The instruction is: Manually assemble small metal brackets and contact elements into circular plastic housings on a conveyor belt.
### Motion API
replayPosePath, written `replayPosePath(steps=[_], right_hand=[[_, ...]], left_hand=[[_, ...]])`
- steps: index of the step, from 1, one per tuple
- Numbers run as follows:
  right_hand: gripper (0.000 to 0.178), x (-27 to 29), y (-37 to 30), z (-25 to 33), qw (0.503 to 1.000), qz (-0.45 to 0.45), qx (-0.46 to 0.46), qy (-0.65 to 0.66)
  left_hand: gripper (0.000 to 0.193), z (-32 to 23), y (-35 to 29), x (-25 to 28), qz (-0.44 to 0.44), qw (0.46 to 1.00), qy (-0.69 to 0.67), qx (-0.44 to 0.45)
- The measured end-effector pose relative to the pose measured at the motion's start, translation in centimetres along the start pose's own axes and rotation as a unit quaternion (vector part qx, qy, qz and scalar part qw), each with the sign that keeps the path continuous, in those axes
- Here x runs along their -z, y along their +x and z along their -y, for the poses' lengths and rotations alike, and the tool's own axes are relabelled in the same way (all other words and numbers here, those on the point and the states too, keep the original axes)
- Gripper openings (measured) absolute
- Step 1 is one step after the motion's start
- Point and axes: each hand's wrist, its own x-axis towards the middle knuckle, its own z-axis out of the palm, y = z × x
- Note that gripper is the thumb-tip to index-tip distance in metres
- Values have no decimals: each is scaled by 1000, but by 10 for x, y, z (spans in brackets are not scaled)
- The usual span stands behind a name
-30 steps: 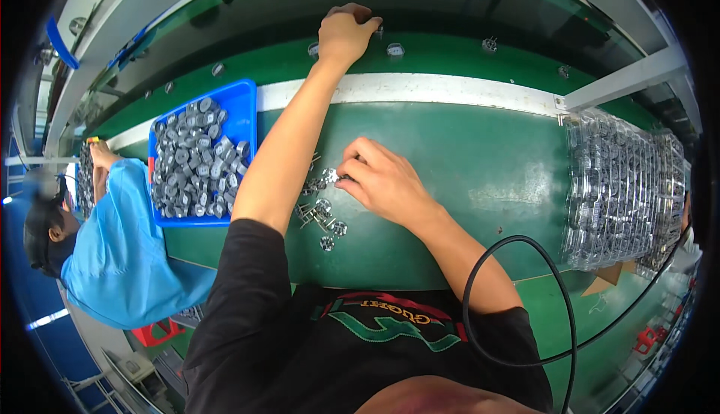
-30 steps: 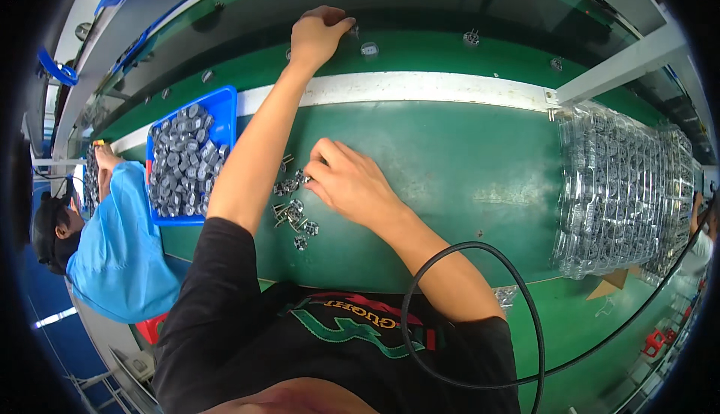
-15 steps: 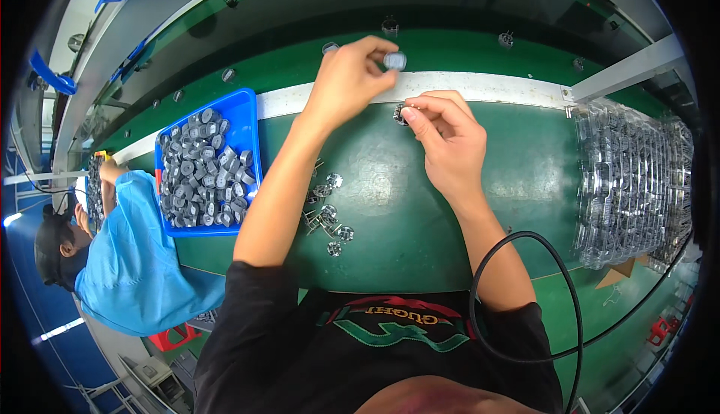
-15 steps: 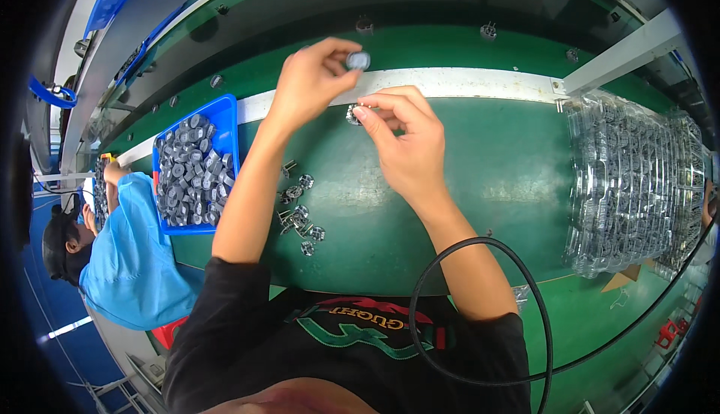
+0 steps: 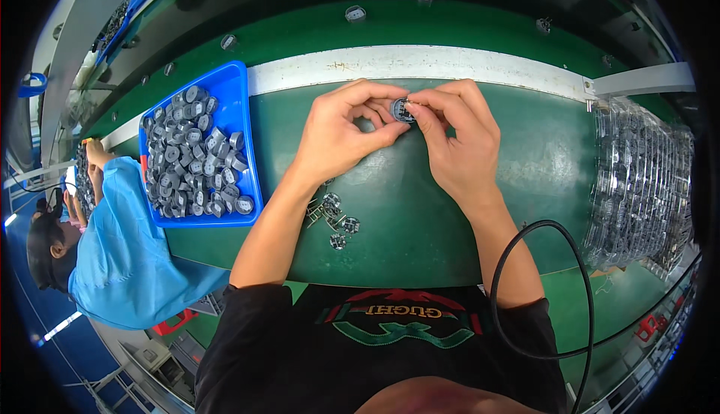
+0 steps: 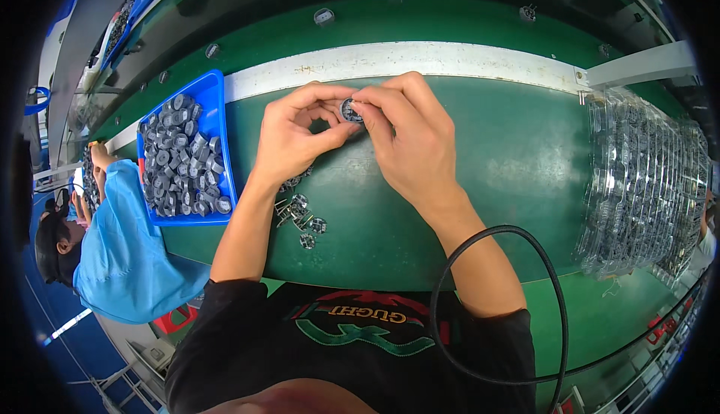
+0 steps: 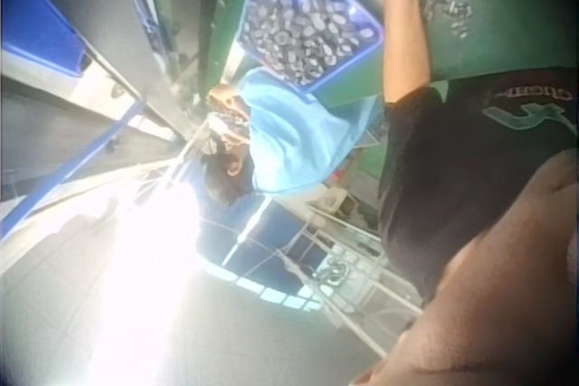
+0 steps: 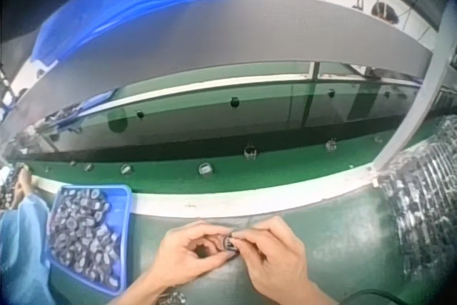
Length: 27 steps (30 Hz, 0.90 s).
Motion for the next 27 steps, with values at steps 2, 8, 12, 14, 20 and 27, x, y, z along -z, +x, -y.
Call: replayPosePath(steps=[2, 8, 12, 14, 20, 27], right_hand=[[11, -2, -1, -2, 1000, 0, 9, -5], [17, -4, -5, -4, 999, -9, 25, -20], [29, -7, -6, -6, 1000, 5, 26, 5], [32, -8, -4, -4, 995, 7, -43, 94], [25, -3, -7, -19, 977, 81, -138, 140], [36, -26, -28, 12, 947, 295, 113, -60]], left_hand=[[37, 2, 0, -1, -1, 1000, -10, 3], [37, 1, -2, -4, 5, 995, -100, 13], [35, 2, -2, 3, -12, 981, -180, 67], [30, 1, 0, 6, -32, 976, -198, 86], [26, -3, 15, 21, -84, 983, -154, 49], [28, -2, 82, 44, -208, 946, 246, 41]])
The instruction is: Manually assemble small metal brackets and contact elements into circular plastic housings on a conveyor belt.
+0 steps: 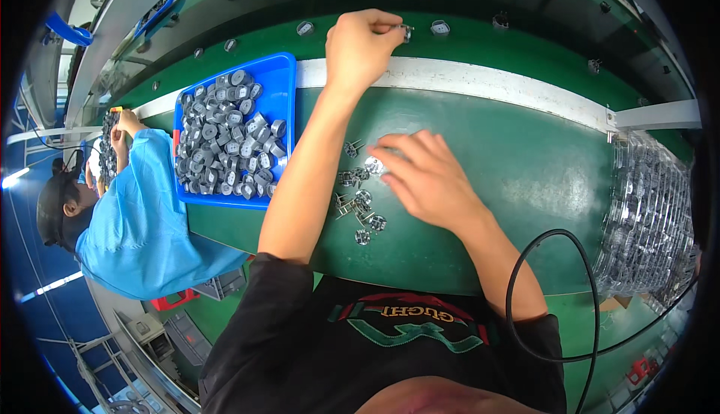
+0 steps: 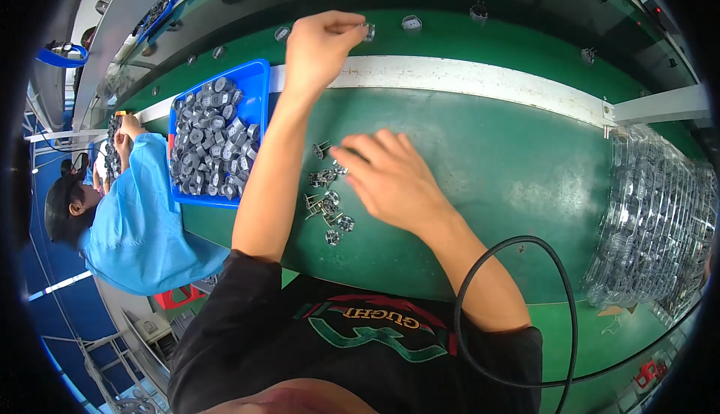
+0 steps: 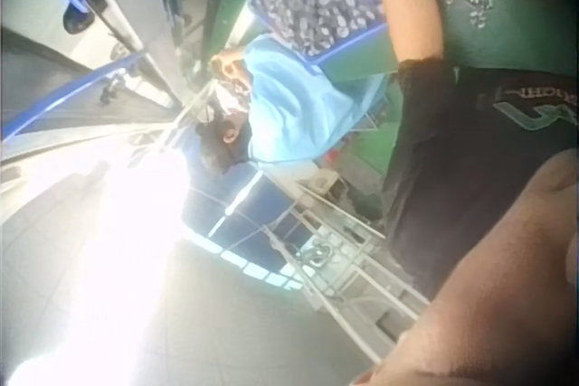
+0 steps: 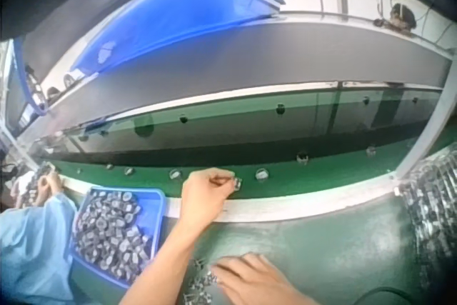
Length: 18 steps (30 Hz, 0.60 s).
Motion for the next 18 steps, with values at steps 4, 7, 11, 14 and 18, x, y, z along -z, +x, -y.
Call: replayPosePath(steps=[4, 7, 11, 14, 18], right_hand=[[29, -10, -3, 7, 999, 21, 44, -23], [16, -12, -4, 3, 999, 7, 35, -16], [11, -8, -8, -10, 999, -36, -4, 30], [12, 2, -5, -15, 979, -126, -68, 147], [23, 24, -1, -34, 946, -175, -138, 234]], left_hand=[[28, 19, 36, -30, -41, 995, 94, -15], [29, 22, 47, -42, -9, 994, 112, -16], [36, 6, 44, -60, -59, 981, 115, -148], [38, -9, 38, -75, -21, 945, 176, -276], [33, -10, 41, -89, 29, 912, 281, -298]])
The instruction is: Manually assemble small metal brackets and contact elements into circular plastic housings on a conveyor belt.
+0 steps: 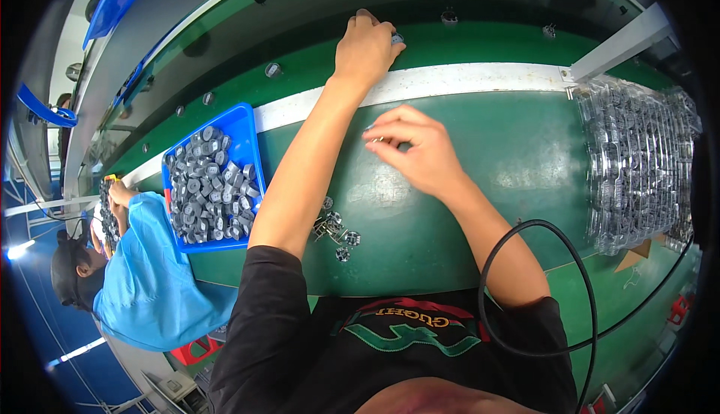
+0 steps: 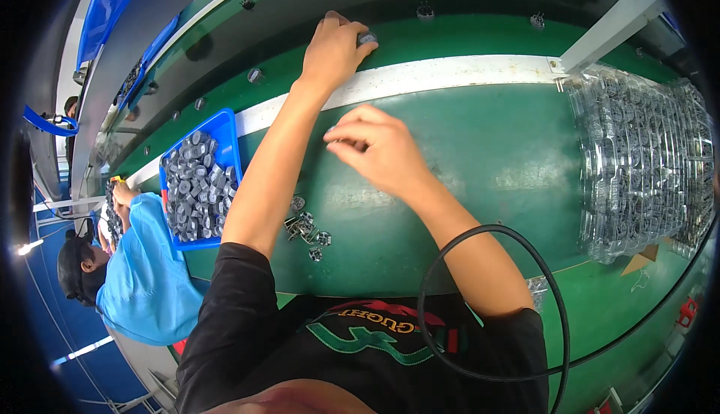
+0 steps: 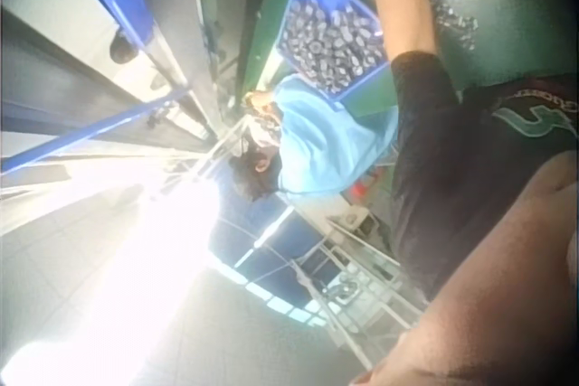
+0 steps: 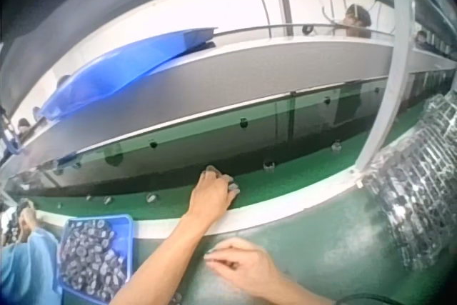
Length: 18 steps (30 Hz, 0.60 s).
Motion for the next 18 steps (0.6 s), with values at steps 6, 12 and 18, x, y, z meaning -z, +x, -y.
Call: replayPosePath(steps=[6, 12, 18], right_hand=[[26, 13, 9, -9, 984, -110, -72, 120], [20, 11, 8, 9, 980, -108, -85, 142], [25, 6, 6, 12, 993, -70, 63, -67]], left_hand=[[34, -22, -31, 63, 23, 971, -205, 124], [39, -32, -120, 84, 21, 899, -375, 225], [43, -39, -143, 88, 13, 832, -491, 255]])
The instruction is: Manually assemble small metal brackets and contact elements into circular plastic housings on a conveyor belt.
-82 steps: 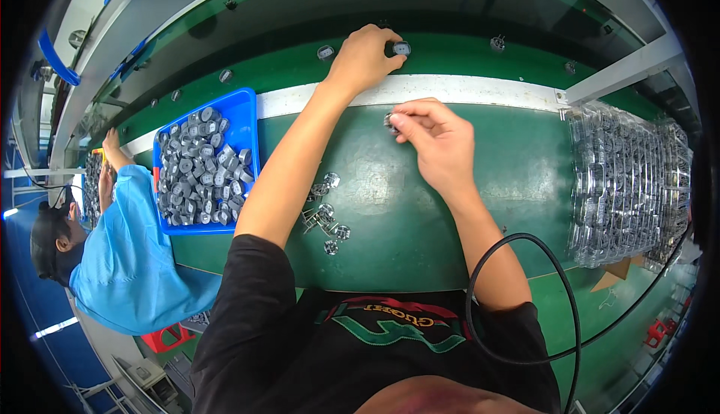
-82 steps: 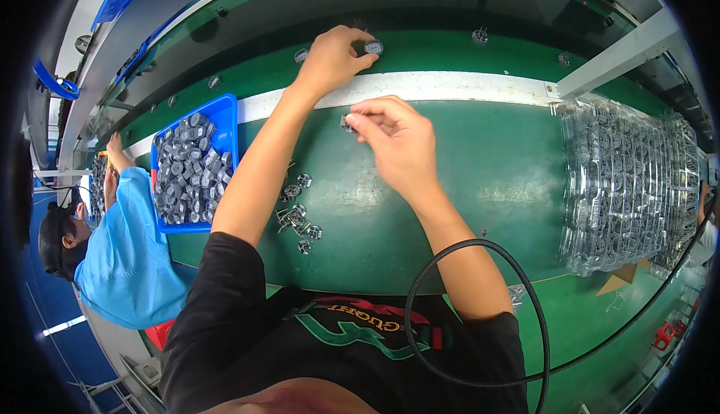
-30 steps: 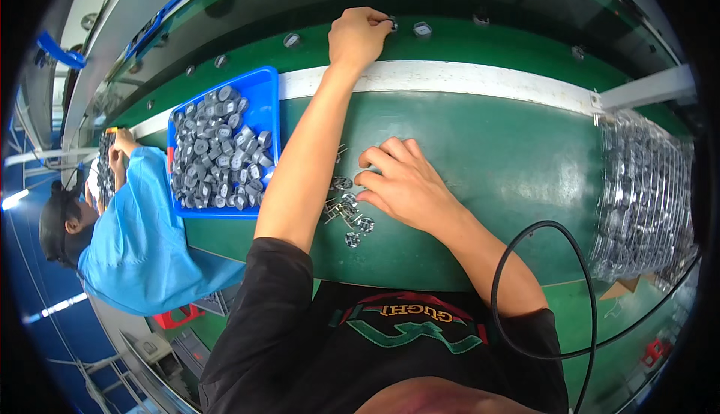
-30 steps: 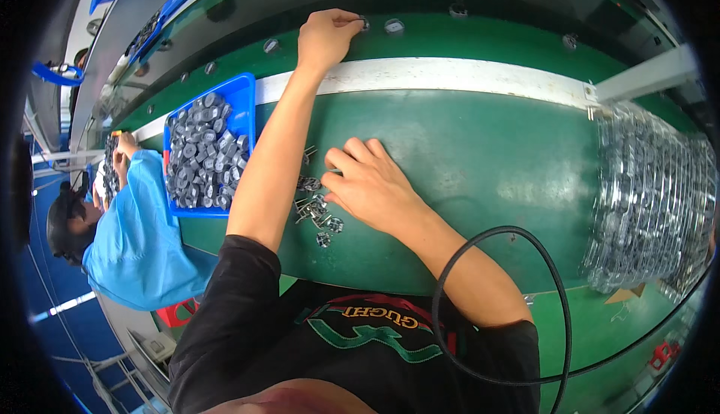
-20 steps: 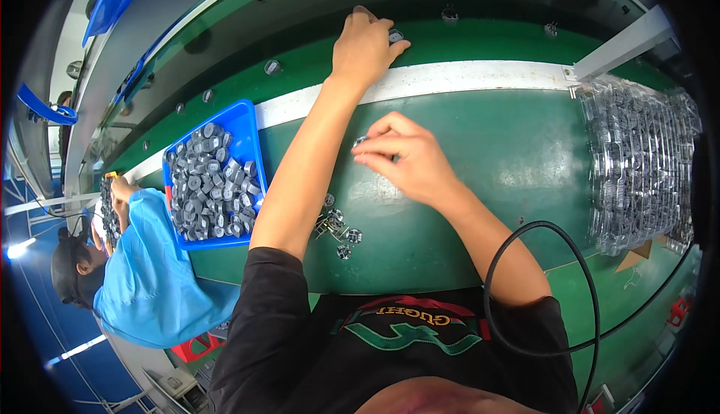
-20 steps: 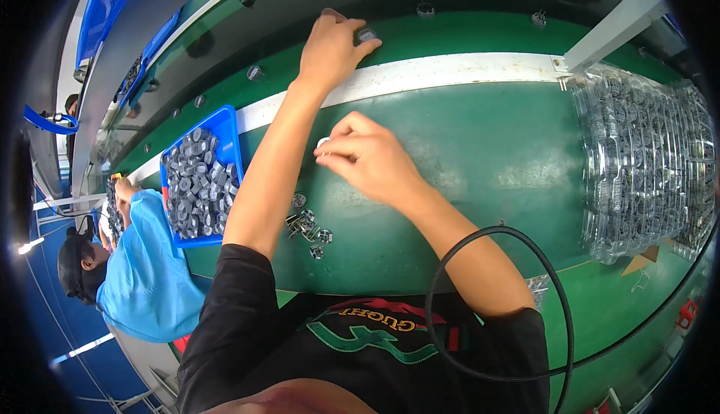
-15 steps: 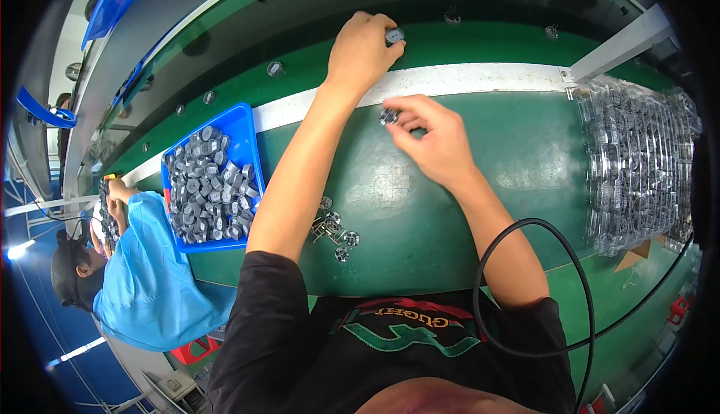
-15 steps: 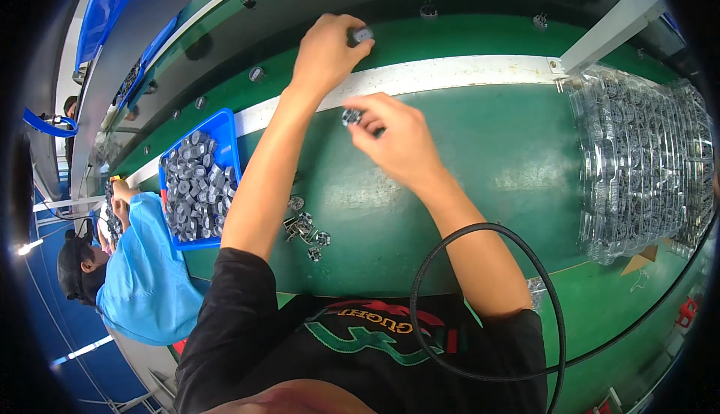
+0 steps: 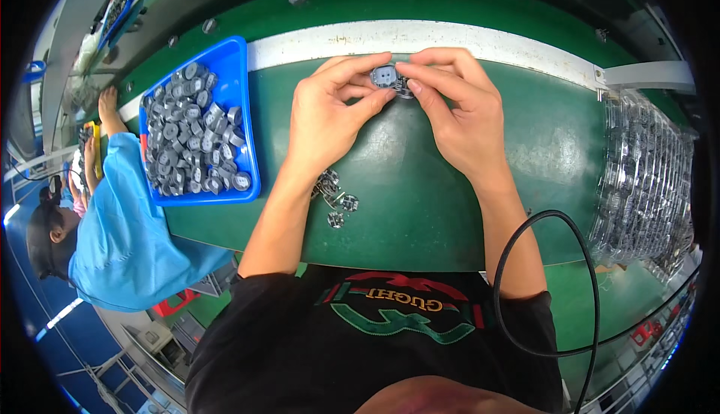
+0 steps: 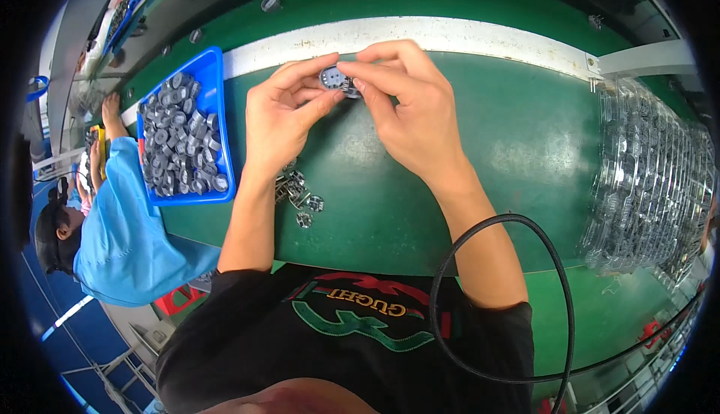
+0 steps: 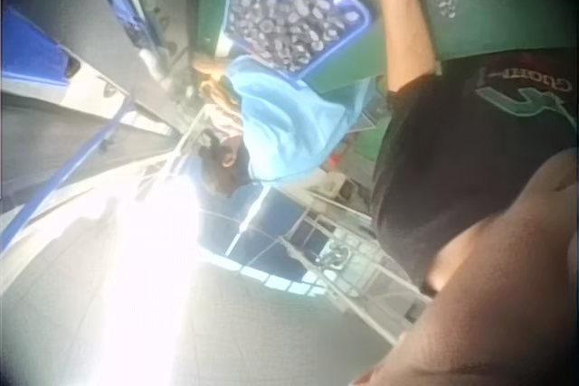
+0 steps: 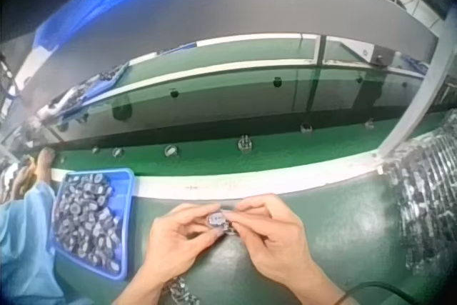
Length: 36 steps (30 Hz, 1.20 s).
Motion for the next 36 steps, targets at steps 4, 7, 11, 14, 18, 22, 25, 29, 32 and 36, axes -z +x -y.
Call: replayPosePath(steps=[4, 7, 11, 14, 18, 22, 25, 29, 32, 36], right_hand=[[24, -2, -2, 6, 997, -33, 41, -50], [22, -4, -1, 7, 996, -45, 49, -62], [22, 3, 4, 4, 980, -13, 137, -146], [25, 2, 2, 7, 980, -5, 140, -145], [27, -2, -1, 9, 976, -12, 143, -163], [29, -2, -1, 8, 970, -16, 158, -183], [31, 0, 0, 8, 966, 0, 180, -184], [31, -2, 1, 6, 963, 4, 199, -182], [31, -4, -1, 9, 960, 6, 197, -200], [31, -7, -6, 14, 948, 12, 193, -253]], left_hand=[[43, -5, -3, -3, 26, 999, -7, 18], [41, -4, -3, -7, 46, 998, -37, 18], [40, -3, -4, -5, 54, 998, -33, 12], [40, -5, -5, -4, 54, 998, -33, 22], [40, -2, -6, -7, 51, 998, -37, 16], [40, -3, -8, -8, 52, 998, -24, 23], [39, -6, -7, -7, 61, 997, -17, 39], [40, -3, -7, -6, 59, 997, -44, 36], [41, -3, -8, -5, 63, 997, -36, 39], [41, -5, -9, -7, 53, 997, -15, 47]])
